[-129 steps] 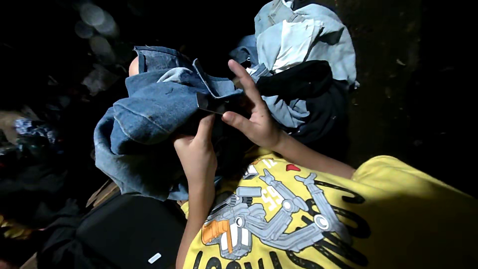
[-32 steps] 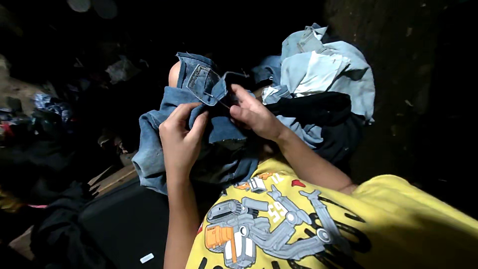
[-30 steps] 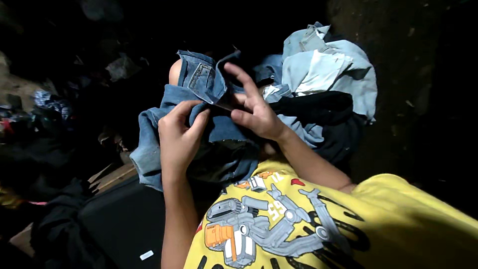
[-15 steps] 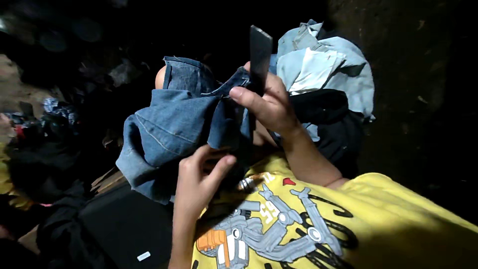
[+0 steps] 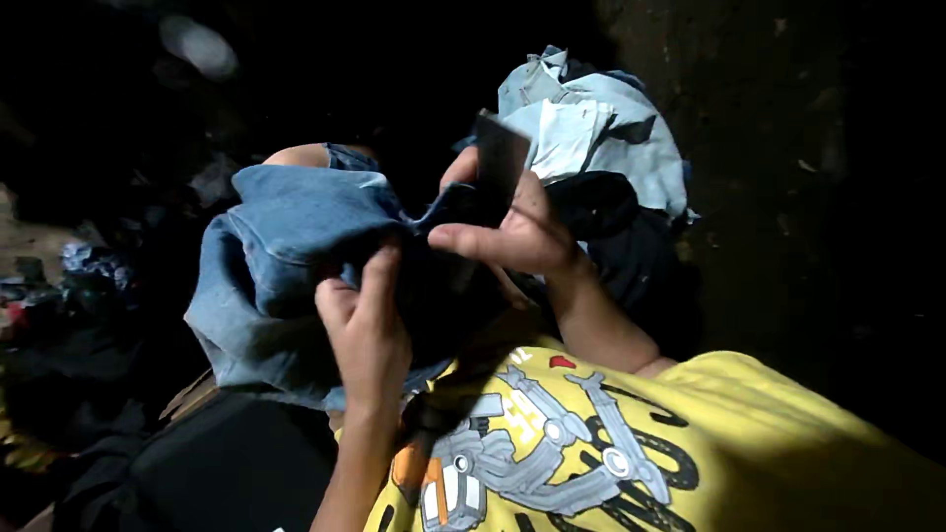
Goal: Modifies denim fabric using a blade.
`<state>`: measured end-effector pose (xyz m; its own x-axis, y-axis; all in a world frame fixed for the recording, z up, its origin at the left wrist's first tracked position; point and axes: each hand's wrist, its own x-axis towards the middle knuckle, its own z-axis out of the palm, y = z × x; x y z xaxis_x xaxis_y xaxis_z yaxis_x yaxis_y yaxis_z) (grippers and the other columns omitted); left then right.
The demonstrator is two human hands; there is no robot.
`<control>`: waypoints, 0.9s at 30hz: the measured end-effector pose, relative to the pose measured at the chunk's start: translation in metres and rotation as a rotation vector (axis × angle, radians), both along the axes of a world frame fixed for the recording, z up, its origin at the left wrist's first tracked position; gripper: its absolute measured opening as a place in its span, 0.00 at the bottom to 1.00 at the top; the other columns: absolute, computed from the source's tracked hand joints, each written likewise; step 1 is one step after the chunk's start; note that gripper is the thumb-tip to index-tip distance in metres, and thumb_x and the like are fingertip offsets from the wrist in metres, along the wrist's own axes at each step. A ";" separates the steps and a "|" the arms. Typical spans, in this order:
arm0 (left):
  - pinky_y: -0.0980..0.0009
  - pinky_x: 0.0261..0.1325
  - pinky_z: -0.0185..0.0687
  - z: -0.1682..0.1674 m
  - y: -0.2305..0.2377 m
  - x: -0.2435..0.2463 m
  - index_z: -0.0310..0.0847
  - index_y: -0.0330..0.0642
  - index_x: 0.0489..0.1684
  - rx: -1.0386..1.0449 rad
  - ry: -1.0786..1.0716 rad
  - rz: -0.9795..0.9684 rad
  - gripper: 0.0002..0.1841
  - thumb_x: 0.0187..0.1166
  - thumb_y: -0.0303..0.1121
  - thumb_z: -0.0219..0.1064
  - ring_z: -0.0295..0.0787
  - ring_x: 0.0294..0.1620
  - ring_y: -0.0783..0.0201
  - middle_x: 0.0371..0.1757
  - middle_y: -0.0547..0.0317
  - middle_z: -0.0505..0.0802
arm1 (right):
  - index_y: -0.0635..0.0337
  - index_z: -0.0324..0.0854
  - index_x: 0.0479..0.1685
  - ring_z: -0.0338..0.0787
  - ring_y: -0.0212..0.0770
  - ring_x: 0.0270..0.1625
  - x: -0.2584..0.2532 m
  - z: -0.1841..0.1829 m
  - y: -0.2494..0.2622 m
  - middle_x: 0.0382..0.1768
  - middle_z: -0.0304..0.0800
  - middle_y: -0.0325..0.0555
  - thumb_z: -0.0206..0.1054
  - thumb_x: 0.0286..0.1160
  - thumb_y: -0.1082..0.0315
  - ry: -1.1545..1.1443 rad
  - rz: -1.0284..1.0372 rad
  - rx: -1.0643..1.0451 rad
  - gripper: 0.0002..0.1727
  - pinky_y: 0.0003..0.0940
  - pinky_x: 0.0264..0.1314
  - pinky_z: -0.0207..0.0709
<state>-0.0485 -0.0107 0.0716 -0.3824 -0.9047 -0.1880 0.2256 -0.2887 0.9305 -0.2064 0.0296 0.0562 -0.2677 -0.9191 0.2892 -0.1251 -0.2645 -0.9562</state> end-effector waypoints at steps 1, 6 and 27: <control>0.73 0.58 0.90 0.002 -0.004 0.005 0.82 0.52 0.51 -0.010 0.000 -0.001 0.06 0.84 0.30 0.63 0.92 0.49 0.76 0.45 0.74 0.95 | 0.67 0.80 0.42 0.84 0.17 0.36 -0.004 0.000 -0.004 0.34 0.87 0.35 0.77 0.61 0.74 0.003 0.031 0.015 0.13 0.14 0.39 0.81; 0.79 0.38 0.90 0.006 -0.026 0.037 0.85 0.57 0.41 -0.046 -0.275 -0.110 0.05 0.76 0.39 0.75 0.92 0.34 0.80 0.33 0.78 0.94 | 0.70 0.88 0.45 0.89 0.27 0.41 -0.001 0.006 -0.041 0.41 0.92 0.48 0.75 0.61 0.76 0.250 0.114 0.015 0.13 0.23 0.45 0.84; 0.79 0.34 0.89 -0.011 -0.037 0.048 0.85 0.52 0.27 -0.001 -0.155 0.218 0.09 0.65 0.23 0.74 0.89 0.27 0.79 0.25 0.73 0.92 | 0.62 0.56 0.87 0.91 0.30 0.44 0.070 -0.010 -0.022 0.49 0.91 0.44 0.62 0.85 0.58 -0.011 0.178 0.298 0.35 0.29 0.44 0.89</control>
